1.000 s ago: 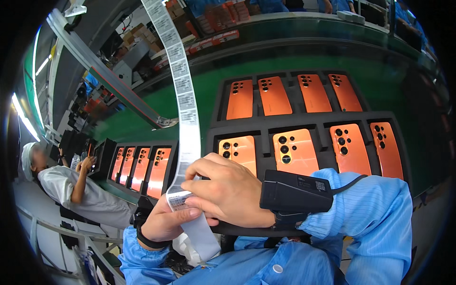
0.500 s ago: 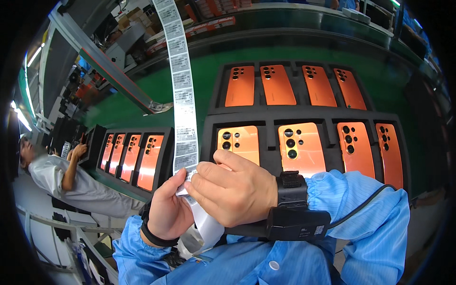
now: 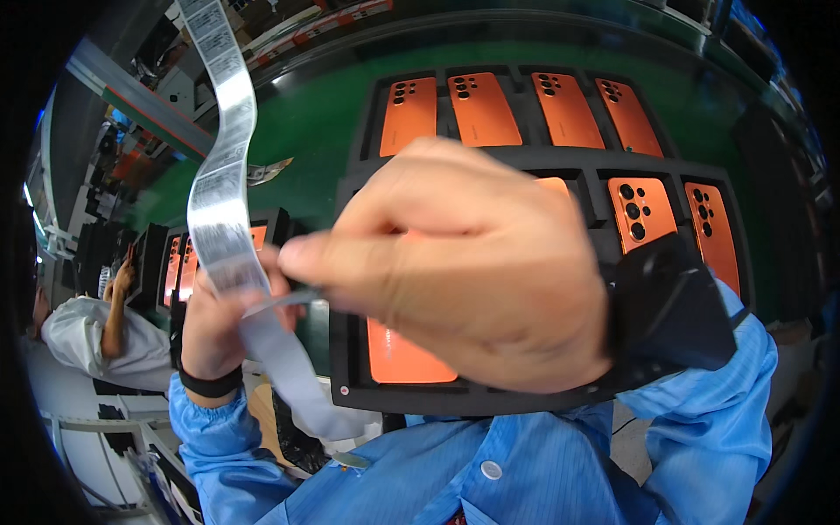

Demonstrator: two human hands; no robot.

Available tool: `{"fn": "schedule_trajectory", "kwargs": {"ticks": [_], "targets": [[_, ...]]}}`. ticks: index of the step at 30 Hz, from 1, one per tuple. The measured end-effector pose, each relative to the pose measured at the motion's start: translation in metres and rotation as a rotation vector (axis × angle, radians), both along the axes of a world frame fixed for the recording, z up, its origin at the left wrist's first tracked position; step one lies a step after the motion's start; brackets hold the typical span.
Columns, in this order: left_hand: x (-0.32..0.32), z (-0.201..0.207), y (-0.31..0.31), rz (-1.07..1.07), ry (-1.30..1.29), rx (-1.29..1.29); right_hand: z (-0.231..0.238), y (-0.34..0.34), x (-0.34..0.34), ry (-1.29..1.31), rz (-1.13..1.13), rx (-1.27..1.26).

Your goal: The recorder is applying regulatory stickers to the back of mobile phones on an assembly line.

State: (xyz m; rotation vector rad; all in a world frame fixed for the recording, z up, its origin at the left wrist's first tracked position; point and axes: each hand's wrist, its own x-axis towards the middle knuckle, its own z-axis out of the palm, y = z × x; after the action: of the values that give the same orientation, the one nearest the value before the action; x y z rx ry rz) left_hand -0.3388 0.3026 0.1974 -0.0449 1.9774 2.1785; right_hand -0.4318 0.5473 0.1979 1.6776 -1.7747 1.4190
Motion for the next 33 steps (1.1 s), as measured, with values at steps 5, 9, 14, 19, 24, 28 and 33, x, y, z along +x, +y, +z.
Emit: {"fn": "schedule_trajectory", "kwargs": {"ticks": [5, 9, 14, 19, 24, 28, 33], "targets": [[-0.002, -0.008, 0.021, -0.561, 0.242, -0.780, 0.008, 0.018, -0.013, -0.030, -0.138, 0.152], [-0.002, -0.005, 0.035, -0.741, 0.480, -1.114, 0.011, 0.025, -0.017, -0.097, -0.118, 0.103], [-0.011, -0.021, 0.037, -0.843, 0.681, -1.103, 0.005, 0.029, -0.018, -0.151, -0.118, 0.080], [-0.004, -0.021, 0.051, -0.848, 0.690, -1.278, 0.004, 0.031, -0.013, -0.155, -0.167, 0.009], [0.004, -0.038, 0.049, -0.556, 1.048, -1.351, 0.001, 0.030, -0.013, -0.211, -0.211, 0.039], [0.011, -0.037, 0.048, -0.502, 1.011, -1.417, 0.000, 0.027, -0.014, -0.192, -0.226, 0.054], [0.003, -0.033, 0.049, -0.543, 0.982, -1.367, 0.005, 0.029, -0.006, -0.251, -0.181, 0.061]]}}
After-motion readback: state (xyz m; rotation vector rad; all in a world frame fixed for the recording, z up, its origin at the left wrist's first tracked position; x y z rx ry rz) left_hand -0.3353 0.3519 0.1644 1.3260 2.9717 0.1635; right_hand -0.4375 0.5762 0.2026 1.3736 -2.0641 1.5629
